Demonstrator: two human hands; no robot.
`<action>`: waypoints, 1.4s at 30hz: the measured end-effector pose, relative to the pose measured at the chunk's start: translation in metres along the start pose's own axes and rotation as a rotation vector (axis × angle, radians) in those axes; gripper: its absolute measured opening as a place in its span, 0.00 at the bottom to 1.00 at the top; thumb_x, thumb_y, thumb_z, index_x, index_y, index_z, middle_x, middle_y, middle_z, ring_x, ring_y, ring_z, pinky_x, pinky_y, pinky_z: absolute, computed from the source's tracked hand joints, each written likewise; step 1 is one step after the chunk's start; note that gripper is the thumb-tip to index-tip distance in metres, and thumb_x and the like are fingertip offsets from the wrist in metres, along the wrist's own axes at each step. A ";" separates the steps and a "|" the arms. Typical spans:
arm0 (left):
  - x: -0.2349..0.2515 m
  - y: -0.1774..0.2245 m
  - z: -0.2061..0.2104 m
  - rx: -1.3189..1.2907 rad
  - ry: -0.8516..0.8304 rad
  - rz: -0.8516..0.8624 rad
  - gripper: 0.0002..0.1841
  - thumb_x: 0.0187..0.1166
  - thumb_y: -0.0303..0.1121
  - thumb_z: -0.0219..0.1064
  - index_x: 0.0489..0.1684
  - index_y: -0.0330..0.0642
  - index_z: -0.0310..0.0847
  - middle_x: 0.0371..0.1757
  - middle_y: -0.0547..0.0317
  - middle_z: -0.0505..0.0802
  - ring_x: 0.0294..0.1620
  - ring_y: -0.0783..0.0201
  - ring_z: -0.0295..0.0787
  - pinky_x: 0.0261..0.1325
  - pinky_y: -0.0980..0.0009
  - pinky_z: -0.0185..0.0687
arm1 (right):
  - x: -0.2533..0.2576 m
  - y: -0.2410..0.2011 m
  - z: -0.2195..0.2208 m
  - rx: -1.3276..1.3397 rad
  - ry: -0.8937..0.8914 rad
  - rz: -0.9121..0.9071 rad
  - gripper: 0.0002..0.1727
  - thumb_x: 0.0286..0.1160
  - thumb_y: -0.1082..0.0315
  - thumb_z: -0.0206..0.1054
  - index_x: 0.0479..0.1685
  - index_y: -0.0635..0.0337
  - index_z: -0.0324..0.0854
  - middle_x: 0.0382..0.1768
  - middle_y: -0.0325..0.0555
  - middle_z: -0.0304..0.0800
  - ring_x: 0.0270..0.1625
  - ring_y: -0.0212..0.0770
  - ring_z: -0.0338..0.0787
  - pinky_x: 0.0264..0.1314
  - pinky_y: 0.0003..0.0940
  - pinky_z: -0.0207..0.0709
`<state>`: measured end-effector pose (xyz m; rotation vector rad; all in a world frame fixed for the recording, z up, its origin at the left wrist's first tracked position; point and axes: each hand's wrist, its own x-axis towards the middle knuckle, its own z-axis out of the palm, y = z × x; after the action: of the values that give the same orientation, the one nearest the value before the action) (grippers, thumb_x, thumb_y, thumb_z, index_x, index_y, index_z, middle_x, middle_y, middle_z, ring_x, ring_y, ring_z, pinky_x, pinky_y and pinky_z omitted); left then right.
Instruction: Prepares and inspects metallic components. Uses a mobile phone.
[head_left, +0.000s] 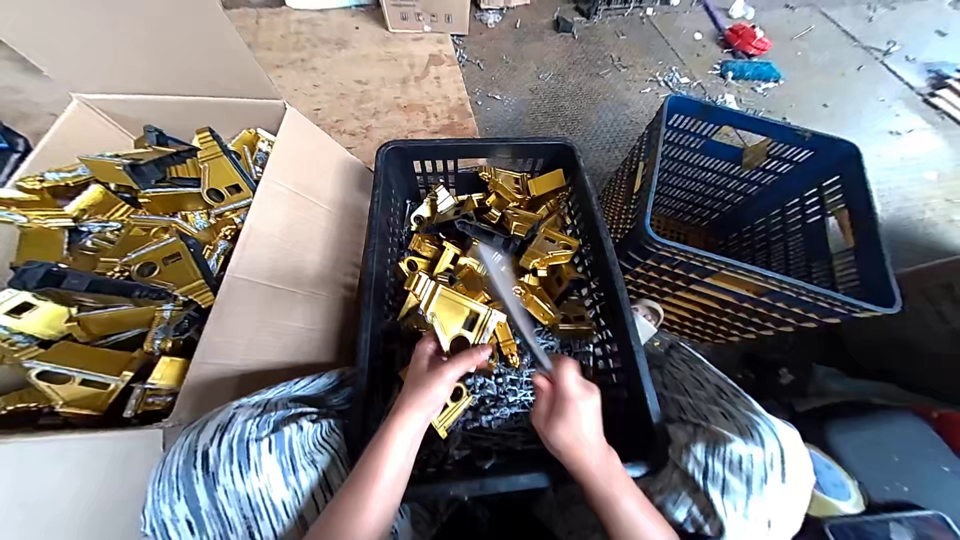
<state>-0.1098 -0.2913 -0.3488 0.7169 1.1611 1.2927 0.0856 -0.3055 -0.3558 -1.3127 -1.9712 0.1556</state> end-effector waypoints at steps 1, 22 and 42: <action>0.000 0.000 0.000 0.005 0.006 -0.013 0.23 0.68 0.21 0.74 0.62 0.27 0.73 0.53 0.41 0.93 0.50 0.50 0.95 0.53 0.58 0.95 | -0.002 0.002 0.004 -0.054 -0.147 0.100 0.20 0.87 0.56 0.54 0.42 0.65 0.83 0.19 0.47 0.84 0.18 0.47 0.87 0.19 0.45 0.80; -0.019 -0.022 0.031 -0.152 0.030 -0.052 0.26 0.89 0.44 0.58 0.79 0.37 0.69 0.63 0.48 0.89 0.61 0.57 0.89 0.65 0.57 0.88 | 0.023 -0.001 0.013 0.862 -0.302 0.564 0.19 0.78 0.62 0.69 0.60 0.68 0.81 0.41 0.44 0.94 0.40 0.33 0.94 0.45 0.31 0.90; 0.008 -0.027 0.014 0.086 0.343 0.233 0.11 0.78 0.28 0.69 0.53 0.32 0.83 0.40 0.56 0.94 0.42 0.68 0.92 0.51 0.69 0.89 | -0.008 -0.020 0.014 -0.008 -0.273 0.219 0.19 0.87 0.56 0.54 0.45 0.64 0.82 0.17 0.45 0.82 0.19 0.48 0.88 0.21 0.47 0.81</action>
<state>-0.0886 -0.2858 -0.3709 0.7273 1.4478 1.6141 0.0628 -0.3173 -0.3605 -1.5800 -2.0449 0.4541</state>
